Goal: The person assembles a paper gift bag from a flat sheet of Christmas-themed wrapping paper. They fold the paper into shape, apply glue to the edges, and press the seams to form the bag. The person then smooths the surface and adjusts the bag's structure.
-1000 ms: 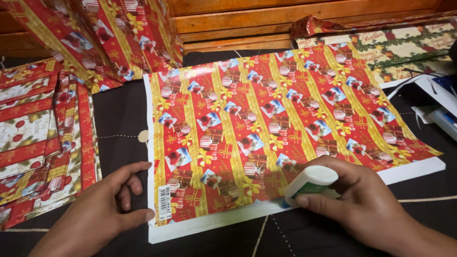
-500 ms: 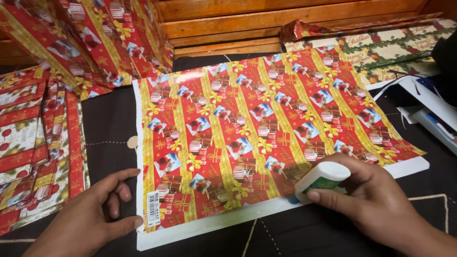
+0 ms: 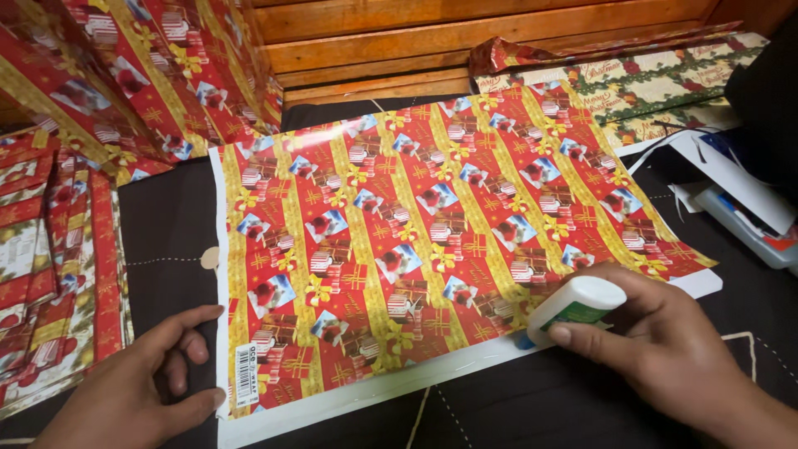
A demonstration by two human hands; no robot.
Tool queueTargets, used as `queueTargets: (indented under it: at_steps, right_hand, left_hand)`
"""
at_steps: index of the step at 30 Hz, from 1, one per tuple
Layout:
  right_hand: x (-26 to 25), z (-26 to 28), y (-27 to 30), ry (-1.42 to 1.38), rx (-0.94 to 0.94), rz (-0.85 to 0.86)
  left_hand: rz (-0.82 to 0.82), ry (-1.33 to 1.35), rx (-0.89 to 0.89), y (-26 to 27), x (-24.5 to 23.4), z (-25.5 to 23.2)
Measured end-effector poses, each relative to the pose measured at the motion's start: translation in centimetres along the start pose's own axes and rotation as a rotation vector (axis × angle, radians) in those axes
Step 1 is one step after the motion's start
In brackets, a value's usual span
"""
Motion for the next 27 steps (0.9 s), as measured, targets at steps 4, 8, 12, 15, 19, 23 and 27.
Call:
queueTargets:
  at_steps: [4, 8, 12, 15, 19, 23, 27]
  right_hand:
    - [-0.8, 0.3, 0.2, 0.134, 0.074, -0.081]
    - [-1.8, 0.0, 0.4, 0.204, 0.172, -0.172]
    - [-2.5, -0.4, 0.3, 0.021, 0.086, -0.095]
    - [-3.2, -1.1, 0.3, -0.007, 0.153, -0.141]
    - [-4.1, -1.6, 0.2, -0.044, 0.108, -0.163]
    - [-4.9, -2.2, 0.2, -0.030, 0.119, -0.241]
    - [-5.9, -2.5, 0.4, -0.040, 0.080, -0.245]
  left_hand:
    - [0.005, -0.038, -0.029, 0.3, -0.1, -0.5]
    - [0.010, -0.030, -0.028, 0.4, -0.1, -0.6]
    - [0.013, -0.013, -0.024, 0.0, 0.0, 0.0]
    - [0.012, -0.002, -0.006, -0.4, 0.2, 0.6]
    - [-0.010, 0.037, 0.026, -0.9, 0.5, 1.4]
    - [-0.011, 0.006, 0.003, -1.4, 0.7, 2.3]
    - [-0.022, -0.002, 0.026, -1.9, 0.8, 3.3]
Point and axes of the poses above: each hand's wrist, its own y-axis away from the middle knuckle, its own x-axis out of the palm, z = x × y, the point moved 2 cm from there along -y, towards the middle knuckle, and after that the axes turned 8 degrees about x, right-handed, at the moved point
